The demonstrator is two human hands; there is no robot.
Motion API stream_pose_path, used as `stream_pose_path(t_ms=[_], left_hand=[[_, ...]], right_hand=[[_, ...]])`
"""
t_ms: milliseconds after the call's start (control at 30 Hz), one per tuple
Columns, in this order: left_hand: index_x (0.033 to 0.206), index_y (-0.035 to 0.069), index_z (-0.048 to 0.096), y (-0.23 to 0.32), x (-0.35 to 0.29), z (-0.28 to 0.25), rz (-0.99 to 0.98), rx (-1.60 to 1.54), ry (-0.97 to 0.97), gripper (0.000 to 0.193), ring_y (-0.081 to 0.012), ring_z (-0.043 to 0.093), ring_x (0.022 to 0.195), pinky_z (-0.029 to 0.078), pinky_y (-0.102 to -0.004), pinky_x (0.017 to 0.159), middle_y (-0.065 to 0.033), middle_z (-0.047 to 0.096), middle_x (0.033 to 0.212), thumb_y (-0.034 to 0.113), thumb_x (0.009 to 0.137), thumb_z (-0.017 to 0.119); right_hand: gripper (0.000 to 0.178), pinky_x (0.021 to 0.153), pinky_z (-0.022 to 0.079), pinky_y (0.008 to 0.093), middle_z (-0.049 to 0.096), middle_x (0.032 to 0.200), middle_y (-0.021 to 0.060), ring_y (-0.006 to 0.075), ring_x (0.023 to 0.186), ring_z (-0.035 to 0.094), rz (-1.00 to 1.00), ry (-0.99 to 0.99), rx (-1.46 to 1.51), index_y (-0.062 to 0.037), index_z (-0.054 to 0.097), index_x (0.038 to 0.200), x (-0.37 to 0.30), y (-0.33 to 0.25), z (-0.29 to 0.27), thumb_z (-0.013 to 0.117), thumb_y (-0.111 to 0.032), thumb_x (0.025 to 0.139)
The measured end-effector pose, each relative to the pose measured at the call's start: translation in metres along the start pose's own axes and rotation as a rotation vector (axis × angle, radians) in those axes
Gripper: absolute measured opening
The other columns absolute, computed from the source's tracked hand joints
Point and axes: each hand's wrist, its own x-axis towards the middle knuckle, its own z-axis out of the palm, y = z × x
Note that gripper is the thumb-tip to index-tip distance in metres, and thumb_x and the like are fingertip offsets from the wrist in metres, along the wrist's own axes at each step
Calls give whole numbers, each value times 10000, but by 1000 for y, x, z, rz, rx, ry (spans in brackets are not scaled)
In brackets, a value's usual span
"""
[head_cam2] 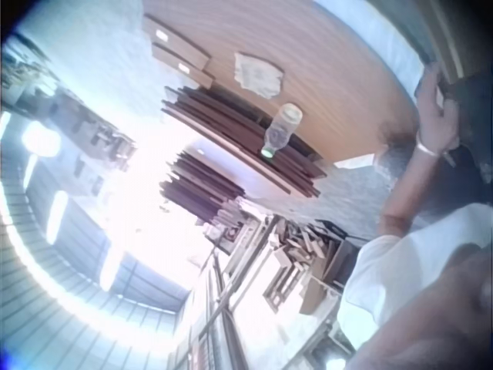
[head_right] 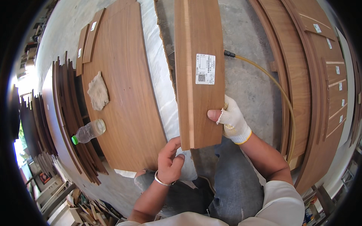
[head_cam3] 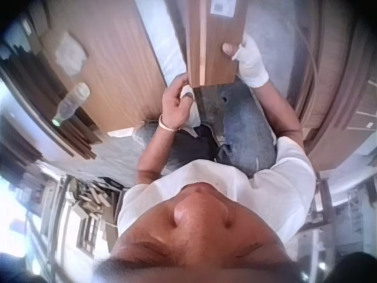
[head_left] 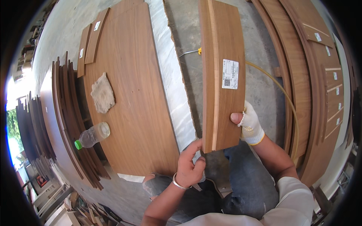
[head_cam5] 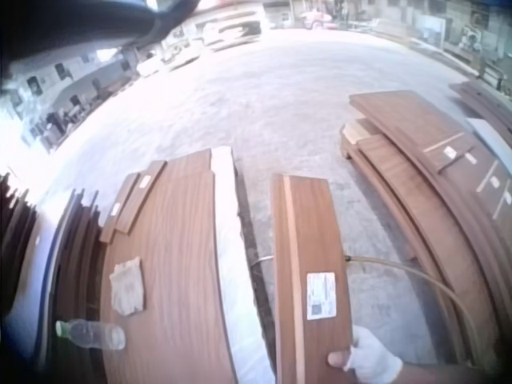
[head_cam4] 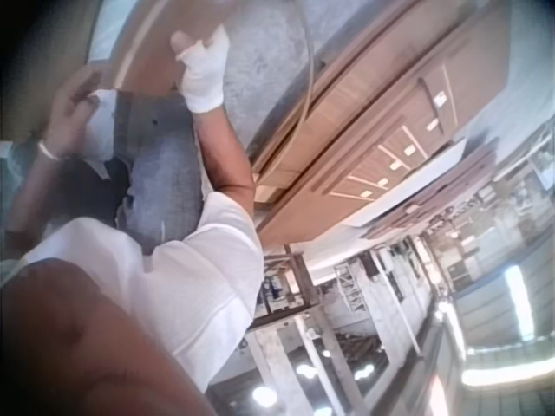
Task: The person wipes wooden planks with a cloth and applies liquid from a spray gun. They handle multiple planks, wiping surfaces and edges, then set them aside.
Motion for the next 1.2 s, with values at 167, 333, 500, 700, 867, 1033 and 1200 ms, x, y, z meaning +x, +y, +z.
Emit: stream_pose_path(t_ms=[167,333,500,700,867,1033,1200], left_hand=[[1477,-91,485,17,12,1,19,-55,-71,598,-228,610,1285,414,-357,1130,-147,659,1350,-30,882,502],[1499,-74,472,14,17,2,-113,-242,-58,523,-193,644,1207,449,-332,1075,-129,704,1242,33,994,558],[1398,-61,594,10,29,4,-193,-206,11,370,-92,594,973,476,-258,882,-46,715,1077,134,1087,551],[1056,-42,680,-4,43,-1,-206,-32,13,342,-73,448,810,425,-264,723,15,561,833,269,1124,558],[966,-19,630,-5,70,-6,-109,53,85,359,-79,431,795,420,-274,705,12,490,786,292,1126,552],[927,-15,645,16,109,-22,-32,59,254,383,-83,461,788,433,-275,712,30,531,791,313,1113,578],[825,-11,640,48,169,-65,29,-79,543,441,-99,525,752,469,-300,715,6,588,778,338,1090,599]], right_hand=[[601,974,555,348,674,1298,136,207,1148,682,19,15,53,45,531,1410,1,-4,9,760,-168,897],[552,967,558,345,676,1273,136,203,1120,689,24,97,16,53,531,1403,-1,-12,13,719,-141,922],[502,919,548,315,680,1243,106,168,1073,675,-14,157,-28,50,558,1380,-2,-11,14,705,-126,934],[477,837,518,264,692,1176,53,99,995,636,-10,139,-217,39,591,1351,-9,-9,7,730,-144,933],[510,809,506,244,704,1134,37,72,937,621,84,15,-289,40,604,1347,-17,-7,-2,774,-94,886],[539,781,512,250,715,1105,38,72,904,620,210,-62,-353,33,618,1347,-17,-10,-10,806,-87,856],[539,767,516,261,721,1079,44,82,889,619,317,-179,-464,38,626,1349,-17,-15,-10,802,-89,856]])
